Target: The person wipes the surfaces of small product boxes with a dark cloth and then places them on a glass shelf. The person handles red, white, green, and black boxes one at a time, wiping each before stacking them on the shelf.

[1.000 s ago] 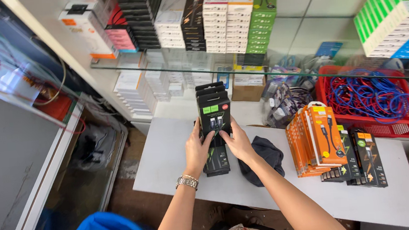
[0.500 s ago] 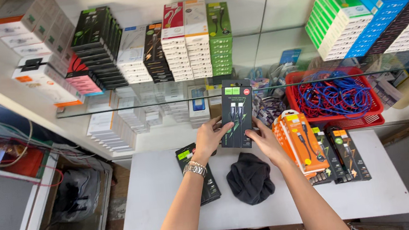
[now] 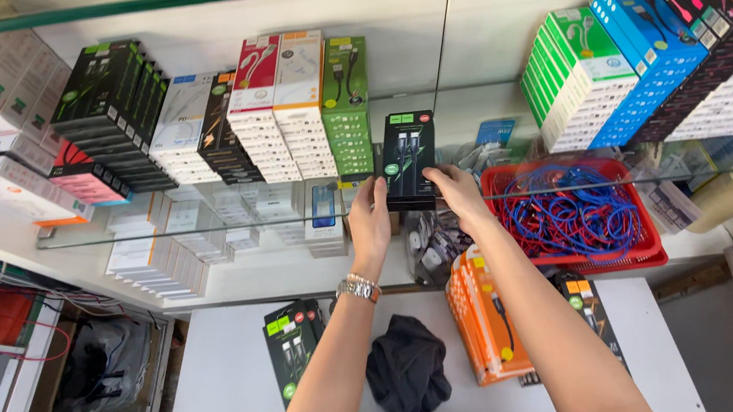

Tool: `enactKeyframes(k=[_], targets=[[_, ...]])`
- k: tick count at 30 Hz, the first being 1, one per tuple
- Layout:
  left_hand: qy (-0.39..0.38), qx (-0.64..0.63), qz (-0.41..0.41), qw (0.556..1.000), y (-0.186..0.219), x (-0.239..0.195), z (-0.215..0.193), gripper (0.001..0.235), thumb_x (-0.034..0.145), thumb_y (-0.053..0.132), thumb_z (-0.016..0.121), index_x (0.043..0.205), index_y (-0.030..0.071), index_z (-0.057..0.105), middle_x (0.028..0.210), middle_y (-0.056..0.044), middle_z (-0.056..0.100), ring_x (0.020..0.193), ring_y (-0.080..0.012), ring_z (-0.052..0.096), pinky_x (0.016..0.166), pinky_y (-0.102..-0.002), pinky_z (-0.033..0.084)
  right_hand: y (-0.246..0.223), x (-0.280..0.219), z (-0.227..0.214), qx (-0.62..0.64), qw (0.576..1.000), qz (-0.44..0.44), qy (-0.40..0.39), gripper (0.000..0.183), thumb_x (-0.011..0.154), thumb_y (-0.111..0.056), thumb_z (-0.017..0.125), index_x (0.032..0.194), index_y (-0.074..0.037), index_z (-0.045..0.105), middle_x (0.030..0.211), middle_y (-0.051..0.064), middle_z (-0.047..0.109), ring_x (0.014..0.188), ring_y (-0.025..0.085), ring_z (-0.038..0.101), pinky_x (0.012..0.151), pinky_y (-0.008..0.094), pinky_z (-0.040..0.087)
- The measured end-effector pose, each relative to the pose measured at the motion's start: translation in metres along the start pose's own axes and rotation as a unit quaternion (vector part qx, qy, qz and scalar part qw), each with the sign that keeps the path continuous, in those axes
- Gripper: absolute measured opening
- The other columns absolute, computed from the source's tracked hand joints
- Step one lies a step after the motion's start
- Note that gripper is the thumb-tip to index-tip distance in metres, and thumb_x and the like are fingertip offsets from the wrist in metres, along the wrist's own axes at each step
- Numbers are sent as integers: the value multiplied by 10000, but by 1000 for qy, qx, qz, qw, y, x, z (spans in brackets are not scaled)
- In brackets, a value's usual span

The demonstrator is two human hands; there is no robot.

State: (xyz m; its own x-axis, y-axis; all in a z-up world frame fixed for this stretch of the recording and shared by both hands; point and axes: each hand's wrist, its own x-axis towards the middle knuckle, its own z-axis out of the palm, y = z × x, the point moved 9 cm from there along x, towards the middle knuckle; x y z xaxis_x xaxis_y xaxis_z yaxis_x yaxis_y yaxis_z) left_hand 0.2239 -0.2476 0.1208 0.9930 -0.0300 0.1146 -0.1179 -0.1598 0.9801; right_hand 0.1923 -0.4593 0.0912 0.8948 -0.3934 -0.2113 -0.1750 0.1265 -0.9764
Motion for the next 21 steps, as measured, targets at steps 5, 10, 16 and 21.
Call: enactKeyframes(k=[5, 10, 16, 21], targets=[[17, 16, -3, 1000, -26, 11, 18, 473, 1007, 254, 586, 1345, -77, 595, 1252, -247, 711, 1180, -295, 699, 1002, -360, 524, 1, 70, 3, -55, 998, -10, 13, 607, 900, -335, 729, 1315, 91, 607, 960, 108, 704, 794, 152, 652, 650, 309, 518], [-6, -106, -55, 993, -52, 35, 42, 485, 982, 136, 605, 1388, -116, 516, 1348, -231, 647, 1237, -251, 656, 1036, -326, 500, 5, 120, 8, -96, 992, -78, 40, 667, 896, -347, 743, 1343, 114, 562, 1049, 164, 753, 927, 215, 730, 773, 317, 552], [-40, -400, -178, 898, -81, 50, 77, 294, 1008, 76, 542, 1207, -137, 574, 1165, -202, 633, 1081, -306, 638, 1019, -438, 491, 8, 149, 19, -295, 940, -162, 47, 512, 963, -410, 579, 1210, 13, 728, 1078, 226, 753, 1040, 370, 710, 882, 415, 529], [-36, -589, -276, 758, -105, 79, 110, 273, 995, 10, 435, 1214, -145, 479, 1170, -284, 615, 1145, -407, 621, 1108, -537, 489, 10, 149, 20, -258, 945, -189, 63, 520, 965, -372, 556, 1303, 19, 619, 1117, 267, 713, 1085, 409, 680, 916, 444, 514]])
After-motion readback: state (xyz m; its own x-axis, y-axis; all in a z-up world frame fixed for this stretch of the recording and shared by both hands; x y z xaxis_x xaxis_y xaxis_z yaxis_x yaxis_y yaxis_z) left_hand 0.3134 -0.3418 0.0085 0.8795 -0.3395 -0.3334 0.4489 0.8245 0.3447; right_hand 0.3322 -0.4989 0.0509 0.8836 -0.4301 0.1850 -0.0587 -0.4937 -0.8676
